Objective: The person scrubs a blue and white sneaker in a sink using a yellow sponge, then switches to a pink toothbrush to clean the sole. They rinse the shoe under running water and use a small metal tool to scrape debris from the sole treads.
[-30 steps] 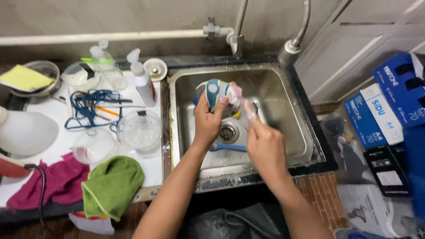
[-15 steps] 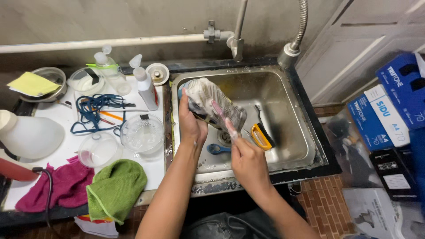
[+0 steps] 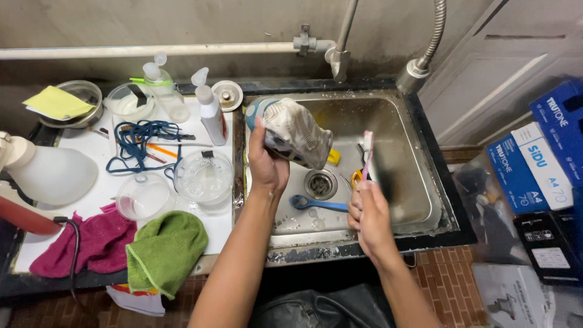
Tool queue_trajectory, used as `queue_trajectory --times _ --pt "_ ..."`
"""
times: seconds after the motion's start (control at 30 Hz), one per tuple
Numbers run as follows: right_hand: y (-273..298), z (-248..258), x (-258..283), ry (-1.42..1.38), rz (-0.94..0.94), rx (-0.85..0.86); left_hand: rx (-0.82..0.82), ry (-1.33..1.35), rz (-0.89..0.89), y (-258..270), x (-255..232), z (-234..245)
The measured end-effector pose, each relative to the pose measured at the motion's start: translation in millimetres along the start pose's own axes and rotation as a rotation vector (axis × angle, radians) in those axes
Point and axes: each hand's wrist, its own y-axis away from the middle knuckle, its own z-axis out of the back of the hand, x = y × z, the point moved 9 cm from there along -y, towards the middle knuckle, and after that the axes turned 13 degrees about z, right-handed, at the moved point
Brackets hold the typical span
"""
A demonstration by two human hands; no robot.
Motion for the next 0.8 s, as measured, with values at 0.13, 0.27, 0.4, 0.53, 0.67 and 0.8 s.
queue_trajectory --times 0.13,0.27,0.4,0.53,0.67,0.8 --pt "-13.6 -6.5 -22.7 -0.269 -0.233 0.067 0.262 -0.088 0.051 5.1 21.8 -17.9" --pt "-22.8 -25.3 12.6 -0.403 -0.239 0.064 0.375 -0.106 0.165 22.1 42.2 -39.4" --pt "-55.2 7.2 16.9 -0.245 -0.081 -0.043 0.415 -0.289 0.309 23.5 62.0 -31.5" --pt "-60.9 6.5 44.6 -0.166 0.097 -0.074 0.393 -0.547 0.45 33.2 67.0 -61.7" --pt "-58.4 -8.2 61.6 0.191 0.309 0.066 0.147 -0.844 0.6 42.4 64.8 -56.7" --pt "-86.0 7.5 19.8 0.445 0.26 0.269 -0.067 -0.893 0.652 29.3 63.5 -20.2"
